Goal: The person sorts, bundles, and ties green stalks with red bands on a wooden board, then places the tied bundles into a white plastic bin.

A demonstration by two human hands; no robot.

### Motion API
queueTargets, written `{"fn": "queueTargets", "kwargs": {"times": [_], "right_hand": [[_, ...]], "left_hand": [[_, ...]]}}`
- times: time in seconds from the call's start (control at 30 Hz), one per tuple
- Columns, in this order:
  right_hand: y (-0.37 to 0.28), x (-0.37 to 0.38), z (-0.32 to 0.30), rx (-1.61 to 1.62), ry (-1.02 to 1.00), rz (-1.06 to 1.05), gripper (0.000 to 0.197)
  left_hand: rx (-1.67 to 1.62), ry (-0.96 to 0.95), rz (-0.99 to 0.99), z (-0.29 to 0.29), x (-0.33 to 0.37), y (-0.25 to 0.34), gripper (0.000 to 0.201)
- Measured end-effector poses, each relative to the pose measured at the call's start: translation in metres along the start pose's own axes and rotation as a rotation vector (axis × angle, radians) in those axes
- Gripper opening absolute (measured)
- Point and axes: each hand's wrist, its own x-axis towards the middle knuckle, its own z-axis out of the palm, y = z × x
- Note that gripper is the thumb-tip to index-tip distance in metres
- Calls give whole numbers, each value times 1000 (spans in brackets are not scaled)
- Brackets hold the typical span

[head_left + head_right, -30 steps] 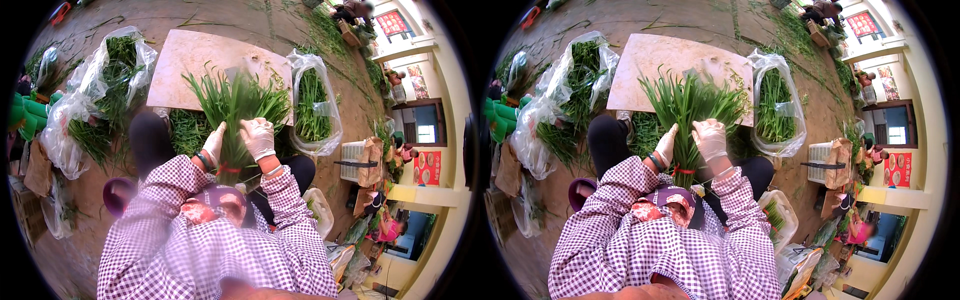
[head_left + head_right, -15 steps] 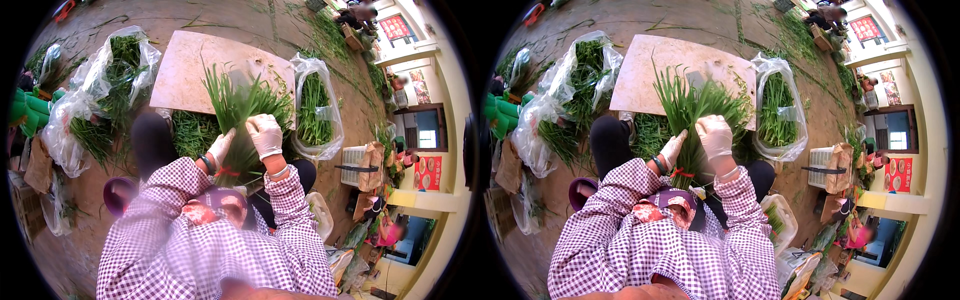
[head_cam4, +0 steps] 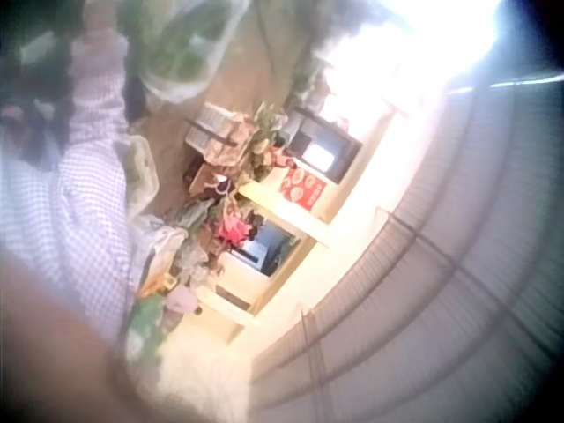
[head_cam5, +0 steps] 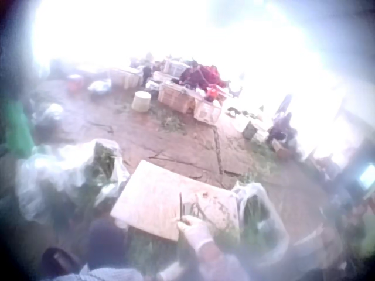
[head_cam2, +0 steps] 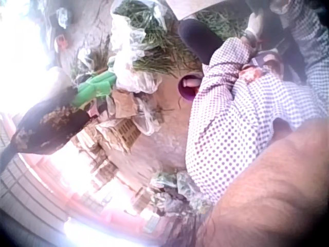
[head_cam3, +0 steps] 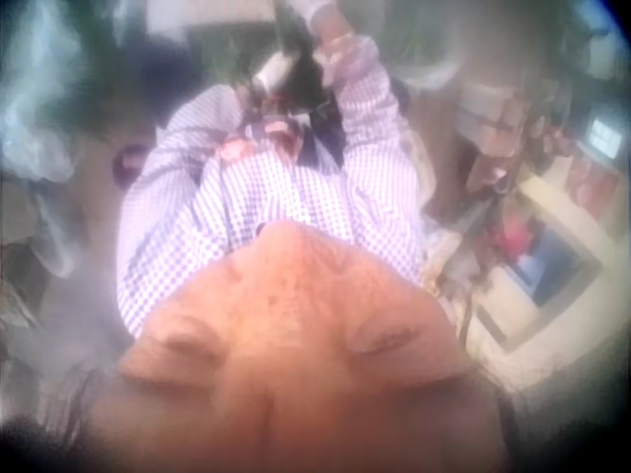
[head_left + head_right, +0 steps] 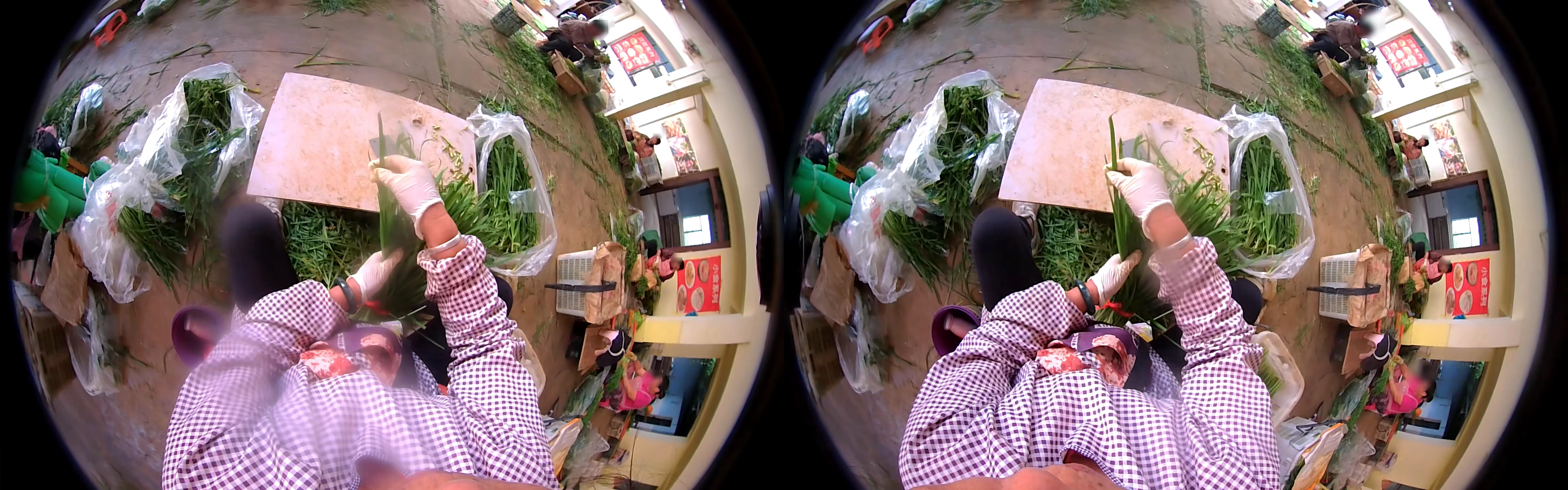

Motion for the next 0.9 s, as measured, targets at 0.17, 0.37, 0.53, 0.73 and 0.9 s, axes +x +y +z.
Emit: {"fn": "queueTargets", "kwargs": {"times": [0.17,0.37,0.53,0.73,0.9], "right_hand": [[-12,-10,5,226,9,95,15],[7,-7,17,-113,-7,5,14],[-16,-16,17,40,-180,-322,20],[-16,-1,-49,-48,350,-167,9],[18,16,-67,-39,341,-140,16]], "left_hand": [[-17,15,73,-1,1,-3,42],[-116,-37,-11,9,-6,15,38],[-136,-55,3,3,1,-5,41],[-48,-30,-70,2,-2,4,49],[-18,-32,-70,4,-1,3,51]]}}
